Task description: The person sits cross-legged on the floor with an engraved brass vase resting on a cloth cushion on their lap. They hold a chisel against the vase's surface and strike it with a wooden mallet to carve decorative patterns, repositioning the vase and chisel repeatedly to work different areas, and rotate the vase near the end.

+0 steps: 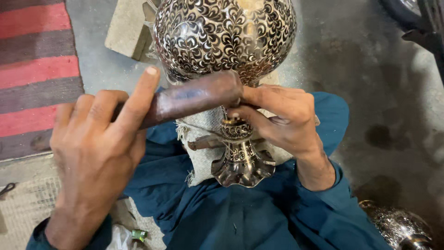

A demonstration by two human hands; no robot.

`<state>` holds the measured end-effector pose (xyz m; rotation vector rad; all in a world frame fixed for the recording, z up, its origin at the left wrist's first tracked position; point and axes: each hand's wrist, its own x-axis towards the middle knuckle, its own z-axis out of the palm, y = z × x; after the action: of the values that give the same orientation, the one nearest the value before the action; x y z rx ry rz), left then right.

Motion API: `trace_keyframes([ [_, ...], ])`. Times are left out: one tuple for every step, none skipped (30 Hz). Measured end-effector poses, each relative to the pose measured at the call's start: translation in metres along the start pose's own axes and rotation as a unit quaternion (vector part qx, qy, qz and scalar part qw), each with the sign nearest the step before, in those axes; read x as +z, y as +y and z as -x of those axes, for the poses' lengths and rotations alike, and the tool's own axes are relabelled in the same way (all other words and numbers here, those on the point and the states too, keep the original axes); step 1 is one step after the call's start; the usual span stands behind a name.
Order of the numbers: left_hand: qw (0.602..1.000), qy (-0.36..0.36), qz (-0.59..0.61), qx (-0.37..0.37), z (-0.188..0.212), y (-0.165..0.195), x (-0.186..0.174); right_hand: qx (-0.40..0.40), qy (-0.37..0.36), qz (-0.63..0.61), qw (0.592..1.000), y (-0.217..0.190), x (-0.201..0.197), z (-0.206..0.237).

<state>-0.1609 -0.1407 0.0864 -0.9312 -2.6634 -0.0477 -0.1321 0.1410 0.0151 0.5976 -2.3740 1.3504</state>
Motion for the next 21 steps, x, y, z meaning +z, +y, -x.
trace_keyframes([
  [0.998, 0.003, 0.057, -0.019, -0.001, 0.001, -0.001, 0.001, 0.003, -0.003, 1.0, 0.001, 0.0, 0.001],
  [0.993, 0.006, 0.115, -0.036, -0.002, 0.002, -0.001, 0.003, 0.007, -0.006, 1.0, 0.002, 0.0, 0.001],
  [0.984, 0.008, 0.172, -0.054, -0.003, 0.003, -0.002, -0.003, 0.002, -0.011, 1.0, 0.003, 0.0, 0.001],
  [0.994, 0.003, 0.102, -0.026, -0.003, 0.004, -0.002, -0.008, -0.003, -0.017, 1.0, 0.005, -0.002, 0.002],
  [0.999, 0.0, 0.032, 0.003, -0.004, 0.005, -0.003, -0.013, -0.008, -0.022, 1.0, 0.006, -0.003, 0.002],
  [0.999, -0.002, -0.039, 0.033, -0.006, 0.005, -0.003, -0.006, -0.005, -0.017, 1.0, 0.007, -0.003, 0.003],
  [1.0, 0.011, 0.005, 0.026, -0.007, 0.005, -0.005, 0.0, -0.003, -0.012, 1.0, 0.009, -0.002, 0.003],
  [0.998, 0.025, 0.049, 0.018, -0.008, 0.005, -0.006, 0.005, -0.001, -0.008, 1.0, 0.01, -0.002, 0.003],
  [0.995, 0.038, 0.093, 0.011, -0.009, 0.005, -0.008, -0.009, 0.006, -0.019, 1.0, 0.012, -0.002, 0.003],
  [0.998, 0.009, 0.07, 0.0, -0.008, 0.007, -0.009, -0.023, 0.011, -0.03, 0.999, 0.013, -0.003, 0.003],
  [0.999, -0.02, 0.046, -0.011, -0.008, 0.01, -0.01, -0.037, 0.017, -0.04, 0.998, 0.014, -0.003, 0.003],
  [0.998, -0.048, 0.023, -0.021, -0.008, 0.011, -0.011, -0.029, 0.012, -0.042, 0.999, 0.015, -0.004, 0.003],
  [0.999, -0.041, 0.005, -0.016, -0.008, 0.012, -0.012, -0.02, 0.008, -0.045, 0.999, 0.016, -0.005, 0.004],
  [0.999, -0.034, -0.013, -0.013, -0.009, 0.012, -0.013, -0.012, 0.001, -0.048, 0.999, 0.017, -0.006, 0.005],
  [0.999, -0.026, -0.032, -0.009, -0.009, 0.012, -0.013, -0.017, -0.001, -0.056, 0.998, 0.019, -0.006, 0.005],
  [0.999, -0.027, 0.034, -0.033, -0.01, 0.013, -0.013, -0.02, -0.003, -0.064, 0.998, 0.021, -0.006, 0.005],
  [0.993, -0.028, 0.1, -0.057, -0.011, 0.014, -0.013, -0.022, -0.005, -0.073, 0.997, 0.022, -0.006, 0.005],
  [0.994, -0.029, 0.096, -0.049, -0.011, 0.015, -0.014, -0.022, -0.005, -0.065, 0.998, 0.023, -0.006, 0.006],
  [0.995, -0.03, 0.092, -0.04, -0.012, 0.017, -0.015, -0.022, -0.005, -0.057, 0.998, 0.024, -0.006, 0.007],
  [0.999, -0.028, 0.016, 0.003, -0.013, 0.016, -0.018, -0.025, -0.005, -0.049, 0.998, 0.025, -0.006, 0.007],
  [0.997, -0.023, -0.061, 0.046, -0.015, 0.017, -0.02, -0.028, -0.002, -0.05, 0.998, 0.026, -0.007, 0.007],
])
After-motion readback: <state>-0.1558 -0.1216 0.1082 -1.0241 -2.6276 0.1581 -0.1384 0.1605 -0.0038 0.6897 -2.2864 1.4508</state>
